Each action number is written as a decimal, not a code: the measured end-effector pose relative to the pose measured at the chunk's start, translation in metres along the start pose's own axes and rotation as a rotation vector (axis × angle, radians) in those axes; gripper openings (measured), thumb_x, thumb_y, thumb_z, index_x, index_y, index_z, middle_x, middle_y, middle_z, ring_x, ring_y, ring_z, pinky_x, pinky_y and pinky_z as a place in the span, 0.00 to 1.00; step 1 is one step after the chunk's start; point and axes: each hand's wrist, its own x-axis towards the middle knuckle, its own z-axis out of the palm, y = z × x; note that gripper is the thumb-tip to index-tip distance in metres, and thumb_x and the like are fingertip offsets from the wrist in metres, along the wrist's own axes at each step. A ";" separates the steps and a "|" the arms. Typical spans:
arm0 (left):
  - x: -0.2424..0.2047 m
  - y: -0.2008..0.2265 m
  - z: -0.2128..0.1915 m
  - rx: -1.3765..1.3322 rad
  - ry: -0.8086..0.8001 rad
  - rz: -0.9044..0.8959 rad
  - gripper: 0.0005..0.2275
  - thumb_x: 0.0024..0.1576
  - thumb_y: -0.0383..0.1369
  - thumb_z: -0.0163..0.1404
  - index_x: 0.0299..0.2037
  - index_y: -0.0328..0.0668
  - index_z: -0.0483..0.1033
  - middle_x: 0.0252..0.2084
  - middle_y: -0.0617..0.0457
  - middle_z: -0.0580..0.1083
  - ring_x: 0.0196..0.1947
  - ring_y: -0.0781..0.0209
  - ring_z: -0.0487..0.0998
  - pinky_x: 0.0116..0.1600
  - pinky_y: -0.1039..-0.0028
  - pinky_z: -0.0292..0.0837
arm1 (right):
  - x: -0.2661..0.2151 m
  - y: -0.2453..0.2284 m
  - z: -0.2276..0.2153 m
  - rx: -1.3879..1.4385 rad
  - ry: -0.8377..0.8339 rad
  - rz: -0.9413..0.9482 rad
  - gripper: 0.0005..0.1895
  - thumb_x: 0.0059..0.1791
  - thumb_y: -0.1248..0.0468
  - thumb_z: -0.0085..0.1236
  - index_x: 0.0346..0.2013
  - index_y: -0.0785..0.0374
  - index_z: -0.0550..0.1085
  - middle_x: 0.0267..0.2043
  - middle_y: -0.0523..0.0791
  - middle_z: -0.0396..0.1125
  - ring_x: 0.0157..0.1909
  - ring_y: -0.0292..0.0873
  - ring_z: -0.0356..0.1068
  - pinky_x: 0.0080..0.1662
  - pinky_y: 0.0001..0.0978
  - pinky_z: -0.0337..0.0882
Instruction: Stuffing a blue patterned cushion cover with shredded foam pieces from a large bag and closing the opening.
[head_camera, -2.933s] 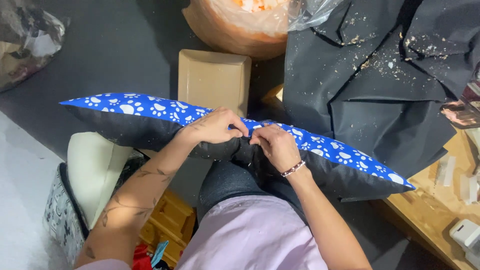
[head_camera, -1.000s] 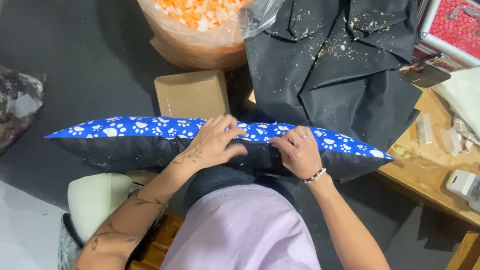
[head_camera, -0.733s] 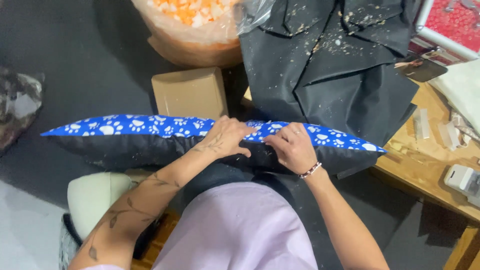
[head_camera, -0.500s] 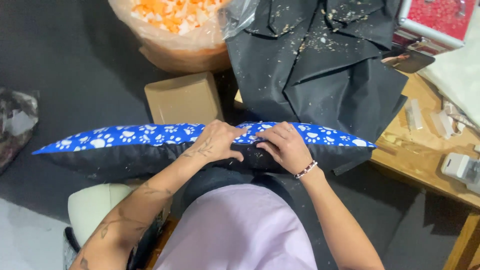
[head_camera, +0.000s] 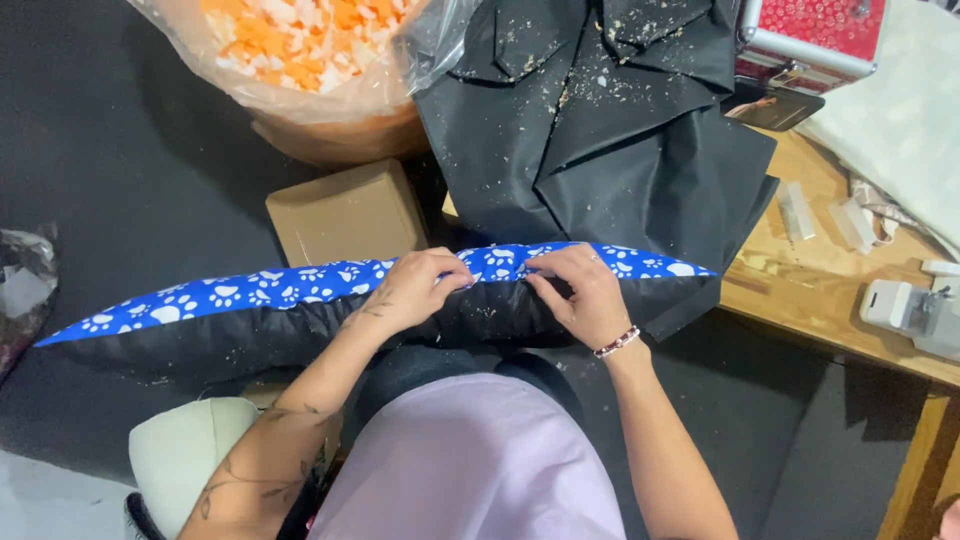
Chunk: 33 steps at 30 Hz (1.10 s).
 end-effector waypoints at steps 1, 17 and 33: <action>0.000 -0.006 0.003 -0.020 -0.031 -0.009 0.04 0.58 0.37 0.53 0.37 0.55 0.82 0.42 0.58 0.79 0.48 0.51 0.79 0.51 0.61 0.76 | -0.001 0.000 0.001 0.014 -0.003 0.002 0.07 0.49 0.65 0.62 0.41 0.56 0.80 0.37 0.43 0.75 0.43 0.50 0.73 0.49 0.41 0.73; 0.009 -0.013 -0.033 -0.011 -0.087 0.146 0.05 0.53 0.34 0.53 0.32 0.46 0.71 0.35 0.50 0.75 0.44 0.45 0.78 0.48 0.57 0.73 | 0.006 0.006 -0.002 0.130 0.076 0.095 0.08 0.49 0.69 0.60 0.40 0.56 0.81 0.37 0.44 0.76 0.42 0.49 0.74 0.47 0.39 0.74; -0.009 0.094 -0.030 0.012 0.308 0.450 0.02 0.56 0.34 0.55 0.35 0.53 0.74 0.36 0.60 0.76 0.44 0.57 0.79 0.53 0.65 0.71 | 0.002 -0.048 -0.016 -0.048 0.251 -0.251 0.05 0.50 0.69 0.60 0.39 0.59 0.81 0.36 0.43 0.74 0.38 0.48 0.75 0.43 0.38 0.76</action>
